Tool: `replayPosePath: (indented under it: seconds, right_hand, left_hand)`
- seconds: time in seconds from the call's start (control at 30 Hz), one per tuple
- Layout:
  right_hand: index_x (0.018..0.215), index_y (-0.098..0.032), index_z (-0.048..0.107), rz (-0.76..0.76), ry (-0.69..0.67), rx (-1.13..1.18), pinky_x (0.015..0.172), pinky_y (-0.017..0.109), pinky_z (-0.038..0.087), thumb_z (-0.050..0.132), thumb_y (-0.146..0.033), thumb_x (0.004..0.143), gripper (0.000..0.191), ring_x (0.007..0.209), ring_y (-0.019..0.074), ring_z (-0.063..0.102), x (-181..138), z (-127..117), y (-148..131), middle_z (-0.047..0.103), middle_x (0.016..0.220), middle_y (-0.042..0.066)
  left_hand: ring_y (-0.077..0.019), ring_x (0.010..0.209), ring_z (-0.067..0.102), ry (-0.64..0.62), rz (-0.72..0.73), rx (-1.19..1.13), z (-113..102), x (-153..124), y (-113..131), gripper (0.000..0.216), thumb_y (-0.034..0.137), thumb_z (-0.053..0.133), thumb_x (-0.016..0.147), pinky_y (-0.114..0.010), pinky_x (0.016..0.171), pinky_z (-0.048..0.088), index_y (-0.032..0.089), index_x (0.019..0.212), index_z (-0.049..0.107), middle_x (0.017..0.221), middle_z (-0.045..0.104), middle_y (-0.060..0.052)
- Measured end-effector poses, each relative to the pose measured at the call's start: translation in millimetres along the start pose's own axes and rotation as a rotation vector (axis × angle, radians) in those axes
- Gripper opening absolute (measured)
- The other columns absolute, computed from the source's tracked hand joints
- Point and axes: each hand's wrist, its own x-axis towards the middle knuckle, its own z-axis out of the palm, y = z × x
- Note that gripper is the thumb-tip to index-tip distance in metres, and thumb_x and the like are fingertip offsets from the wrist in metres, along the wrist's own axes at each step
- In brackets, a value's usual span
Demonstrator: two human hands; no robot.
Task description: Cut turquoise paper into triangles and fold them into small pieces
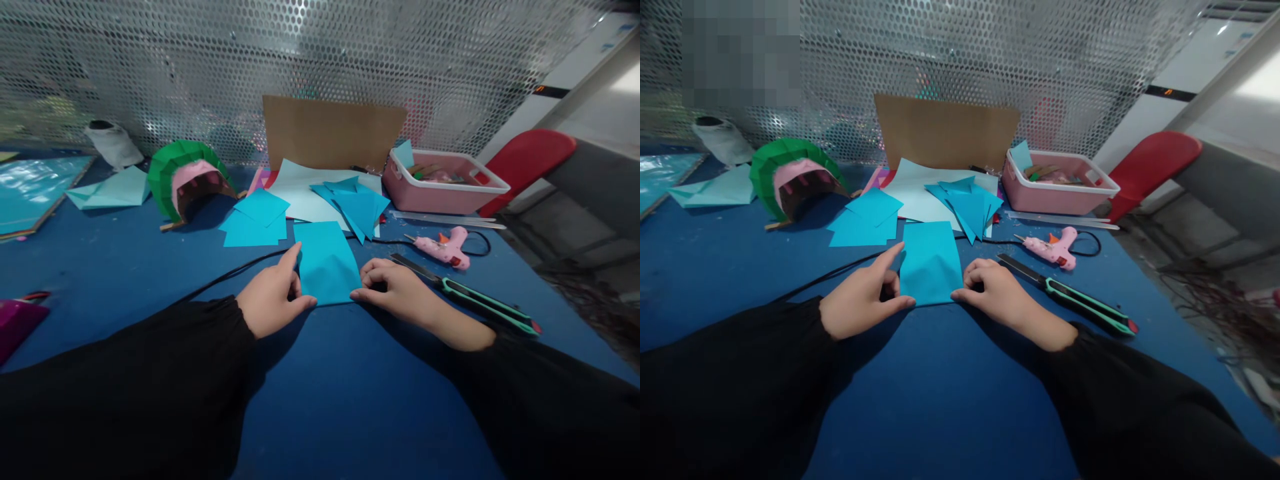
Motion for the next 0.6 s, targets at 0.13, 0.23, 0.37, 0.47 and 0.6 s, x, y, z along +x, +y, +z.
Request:
replayPosePath:
  seconds: [0.13,0.23,0.37,0.47,0.6]
  right_hand:
    - [0.055,-0.019,0.054,0.004,0.0,-0.004,0.074,0.032,0.041,0.07,-0.028,0.077,0.028,0.077,0.0177,0.055,0.0,-0.1,-0.9,0.059,0.079,0.003]
    - [0.055,-0.019,0.054,0.006,0.001,-0.008,0.074,0.033,0.041,0.07,-0.029,0.077,0.028,0.078,0.0179,0.055,-0.1,-0.1,-1.2,0.059,0.08,0.003]
    - [0.056,-0.019,0.054,0.003,-0.002,-0.014,0.074,0.033,0.041,0.069,-0.029,0.077,0.028,0.078,0.0182,0.055,0.0,0.0,-0.9,0.06,0.08,0.003]
    - [0.056,-0.019,0.054,-0.005,-0.004,-0.019,0.074,0.033,0.042,0.069,-0.029,0.077,0.028,0.079,0.0183,0.055,0.1,0.0,-1.0,0.06,0.08,0.003]
    - [0.057,-0.02,0.054,-0.013,0.0,-0.025,0.074,0.034,0.042,0.069,-0.029,0.078,0.028,0.08,0.0188,0.056,-0.5,-0.4,-2.1,0.06,0.08,0.003]
  left_hand:
    - [-0.0172,0.064,0.057,0.01,-0.016,-0.022,-0.1,-0.1,2.3,0.092,0.035,0.06,0.08,-0.028,0.057,0.04,0.006,0.148,0.006,0.07,0.062,0.0]
    - [-0.0176,0.065,0.058,0.002,-0.024,-0.029,-0.2,0.7,2.0,0.093,0.034,0.061,0.079,-0.029,0.058,0.041,0.006,0.148,0.006,0.07,0.063,0.0]
    - [-0.0174,0.065,0.057,-0.01,-0.016,-0.014,0.6,1.0,-0.2,0.092,0.035,0.061,0.08,-0.028,0.058,0.041,0.009,0.148,0.004,0.071,0.063,0.0]
    - [-0.0181,0.069,0.056,0.025,0.038,0.06,3.0,0.2,-3.4,0.089,0.034,0.06,0.082,-0.029,0.061,0.042,0.009,0.148,0.006,0.074,0.061,-0.001]
    - [-0.0239,0.086,0.053,0.177,0.174,0.224,7.5,-1.2,-7.4,0.072,0.034,0.063,0.081,-0.037,0.075,0.044,0.007,0.139,0.03,0.093,0.058,-0.009]
